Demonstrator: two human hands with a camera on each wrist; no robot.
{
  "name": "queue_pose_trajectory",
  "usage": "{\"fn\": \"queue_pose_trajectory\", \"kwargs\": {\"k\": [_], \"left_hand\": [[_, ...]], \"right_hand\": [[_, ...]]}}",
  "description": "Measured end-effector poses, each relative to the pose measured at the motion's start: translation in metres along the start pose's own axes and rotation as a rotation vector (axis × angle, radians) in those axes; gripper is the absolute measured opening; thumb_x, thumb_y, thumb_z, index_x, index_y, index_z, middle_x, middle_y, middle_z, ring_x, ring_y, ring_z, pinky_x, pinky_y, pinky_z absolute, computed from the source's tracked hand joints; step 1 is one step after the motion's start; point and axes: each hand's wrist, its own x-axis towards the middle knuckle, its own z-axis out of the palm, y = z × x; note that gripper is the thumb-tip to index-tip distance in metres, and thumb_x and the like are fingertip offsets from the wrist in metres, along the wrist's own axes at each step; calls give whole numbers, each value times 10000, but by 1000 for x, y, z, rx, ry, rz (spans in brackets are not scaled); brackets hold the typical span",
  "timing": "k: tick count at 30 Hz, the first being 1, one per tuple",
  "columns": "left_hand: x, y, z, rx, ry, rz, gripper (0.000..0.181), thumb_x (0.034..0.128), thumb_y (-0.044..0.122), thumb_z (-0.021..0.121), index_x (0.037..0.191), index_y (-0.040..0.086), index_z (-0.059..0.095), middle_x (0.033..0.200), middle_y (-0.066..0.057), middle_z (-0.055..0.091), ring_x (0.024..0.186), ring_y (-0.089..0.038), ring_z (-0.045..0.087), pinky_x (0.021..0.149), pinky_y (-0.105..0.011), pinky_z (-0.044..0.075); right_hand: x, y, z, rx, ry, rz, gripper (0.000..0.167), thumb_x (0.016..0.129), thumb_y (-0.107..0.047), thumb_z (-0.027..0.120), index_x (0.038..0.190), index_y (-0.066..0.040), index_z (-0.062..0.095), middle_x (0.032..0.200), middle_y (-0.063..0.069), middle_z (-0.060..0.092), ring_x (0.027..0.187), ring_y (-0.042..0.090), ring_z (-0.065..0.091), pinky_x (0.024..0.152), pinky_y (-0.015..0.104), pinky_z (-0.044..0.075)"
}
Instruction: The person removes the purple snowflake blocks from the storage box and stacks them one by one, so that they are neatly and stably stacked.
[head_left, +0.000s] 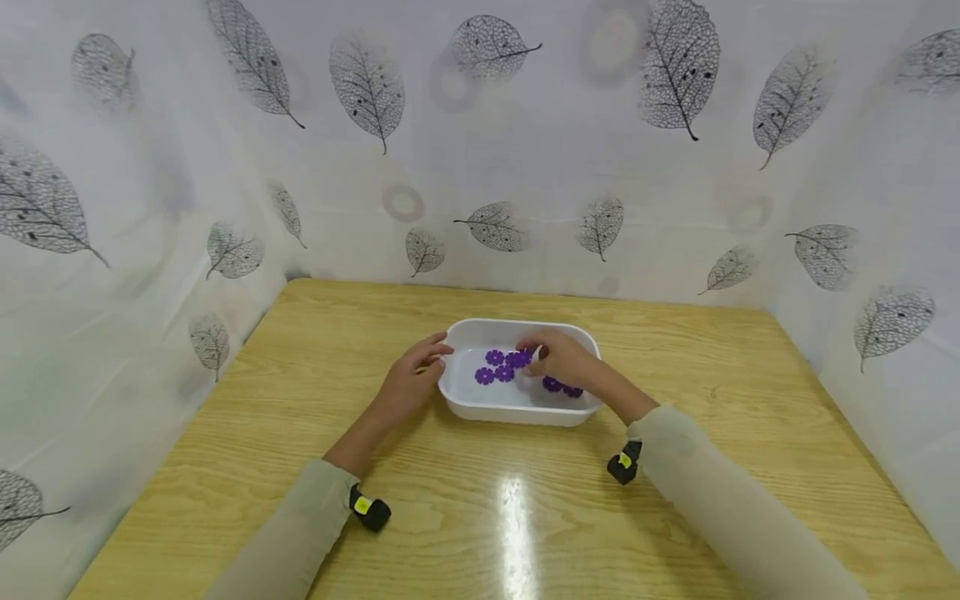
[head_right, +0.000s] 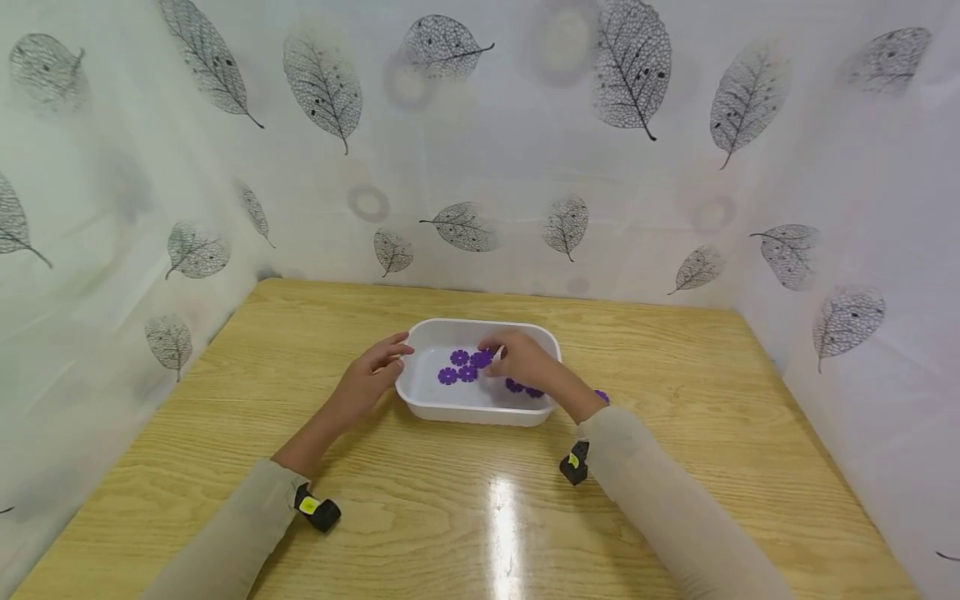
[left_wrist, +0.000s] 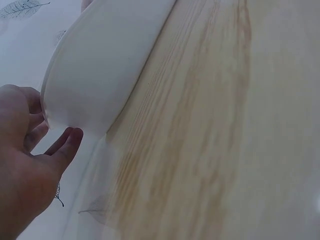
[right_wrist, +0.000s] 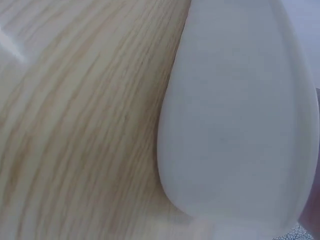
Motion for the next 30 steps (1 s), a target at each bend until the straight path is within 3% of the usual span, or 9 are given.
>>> {"fn": "queue_pose_trajectory", "kwargs": {"k": [9, 18, 26, 30], "left_hand": [[0, 2, 0, -30, -17, -8, 318, 1050, 155, 513, 1321, 31, 624, 1612, -21, 382, 1313, -339, 533, 1096, -517, 450], [-11, 34, -6, -11, -49, -42, 337, 1044, 78, 482, 1336, -58, 582, 1622, -116, 354, 1321, -372, 519, 1089, -508, 458], [0, 3, -1, -29, -13, -19, 330, 1047, 128, 501, 1338, 19, 612, 1622, -35, 367, 1316, -354, 528, 1077, -520, 464], [1, -3, -1, -26, -7, -6, 311, 1043, 150, 516, 1315, 56, 634, 1605, 7, 393, 1296, -325, 547, 1057, -504, 483]], "right_hand": [[-6, -2, 0, 28, 27, 8, 441, 877, -126, 764, 1292, -26, 652, 1122, 144, 687, 953, 220, 601, 838, 346, 525], [-22, -3, -9, 93, 98, -4, 454, 890, -152, 759, 1315, -48, 636, 1165, 117, 670, 991, 245, 612, 827, 356, 545], [-44, 1, -20, 153, 133, 5, 426, 920, -161, 737, 1323, -76, 628, 1189, 99, 647, 1011, 247, 592, 800, 328, 540], [-57, 6, -26, 158, 149, 38, 448, 923, -177, 738, 1341, -70, 618, 1168, 93, 652, 1016, 249, 583, 798, 330, 527]]}}
